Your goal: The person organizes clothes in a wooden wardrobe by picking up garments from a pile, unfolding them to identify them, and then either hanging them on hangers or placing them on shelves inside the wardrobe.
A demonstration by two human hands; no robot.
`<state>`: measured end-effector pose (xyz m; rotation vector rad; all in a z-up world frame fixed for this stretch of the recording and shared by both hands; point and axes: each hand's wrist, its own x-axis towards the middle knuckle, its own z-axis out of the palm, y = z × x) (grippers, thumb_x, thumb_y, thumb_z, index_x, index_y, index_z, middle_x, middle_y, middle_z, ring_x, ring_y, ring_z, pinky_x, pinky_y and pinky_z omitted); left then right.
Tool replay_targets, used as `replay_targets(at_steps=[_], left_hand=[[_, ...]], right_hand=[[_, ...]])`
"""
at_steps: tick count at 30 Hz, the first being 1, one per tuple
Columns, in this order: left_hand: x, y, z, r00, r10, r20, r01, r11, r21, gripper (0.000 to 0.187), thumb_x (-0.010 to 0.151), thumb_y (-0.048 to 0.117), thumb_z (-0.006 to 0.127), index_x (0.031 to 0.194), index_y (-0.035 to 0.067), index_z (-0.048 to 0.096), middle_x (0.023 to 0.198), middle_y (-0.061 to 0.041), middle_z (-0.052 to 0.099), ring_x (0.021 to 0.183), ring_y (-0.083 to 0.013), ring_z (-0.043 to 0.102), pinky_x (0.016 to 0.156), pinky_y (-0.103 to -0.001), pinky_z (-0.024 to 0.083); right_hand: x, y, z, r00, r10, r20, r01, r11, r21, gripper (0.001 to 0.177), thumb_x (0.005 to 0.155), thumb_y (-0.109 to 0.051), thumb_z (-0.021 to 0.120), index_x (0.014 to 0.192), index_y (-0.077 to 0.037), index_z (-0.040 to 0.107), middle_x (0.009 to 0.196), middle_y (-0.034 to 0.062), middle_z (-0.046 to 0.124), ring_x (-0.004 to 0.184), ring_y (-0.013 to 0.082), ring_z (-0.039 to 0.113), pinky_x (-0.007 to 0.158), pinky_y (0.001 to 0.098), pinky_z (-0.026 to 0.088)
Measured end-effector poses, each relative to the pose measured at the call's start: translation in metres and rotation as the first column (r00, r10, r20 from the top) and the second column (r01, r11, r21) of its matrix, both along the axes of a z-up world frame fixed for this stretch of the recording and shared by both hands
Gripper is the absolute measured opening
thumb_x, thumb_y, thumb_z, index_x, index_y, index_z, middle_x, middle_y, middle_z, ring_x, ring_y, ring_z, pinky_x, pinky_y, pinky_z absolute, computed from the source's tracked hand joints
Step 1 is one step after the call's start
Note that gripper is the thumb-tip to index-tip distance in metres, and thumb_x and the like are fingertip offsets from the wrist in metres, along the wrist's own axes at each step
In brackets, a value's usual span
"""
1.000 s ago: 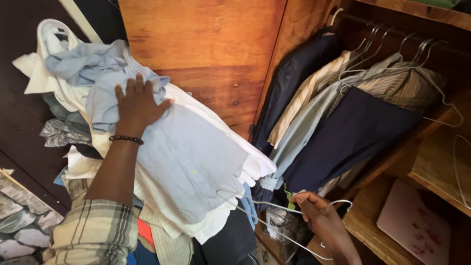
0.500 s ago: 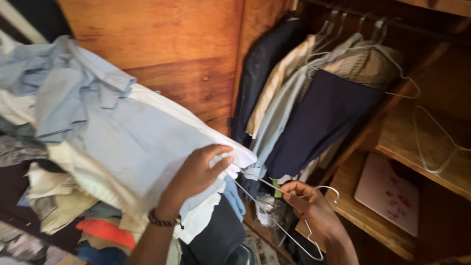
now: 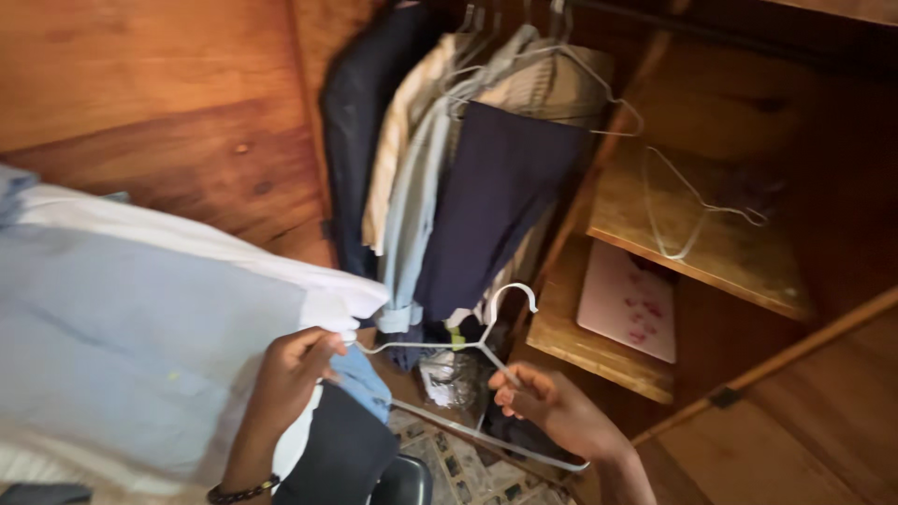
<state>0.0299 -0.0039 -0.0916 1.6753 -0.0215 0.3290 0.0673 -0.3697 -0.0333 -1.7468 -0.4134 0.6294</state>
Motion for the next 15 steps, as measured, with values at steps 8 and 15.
replay_targets(at_steps=[8, 15], left_hand=[[0.025, -0.025, 0.011, 0.993, 0.104, -0.056, -0.104, 0.995, 0.002, 0.032, 0.099, 0.025, 0.063, 0.089, -0.003, 0.075, 0.070, -0.002, 0.065, 0.059, -0.0078, 0.054, 0.057, -0.028, 0.056], [0.041, -0.049, 0.023, 0.999, 0.022, -0.049, -0.034, 0.968, -0.248, 0.027, 0.097, 0.022, 0.064, 0.101, -0.003, 0.073, 0.068, -0.002, 0.058, 0.061, -0.0121, 0.054, 0.059, -0.029, 0.049]], right_hand=[[-0.003, -0.054, 0.001, 0.997, -0.079, -0.019, 0.076, 0.991, -0.113, 0.031, 0.102, -0.028, 0.048, 0.110, -0.006, 0.069, 0.090, 0.0024, 0.070, 0.080, 0.0098, 0.062, 0.074, 0.0255, 0.053], [-0.003, -0.077, 0.003, 0.977, -0.195, -0.084, 0.186, 0.977, -0.103, 0.026, 0.101, -0.021, 0.048, 0.111, -0.007, 0.069, 0.084, 0.0046, 0.073, 0.067, 0.0119, 0.064, 0.060, 0.0276, 0.054]])
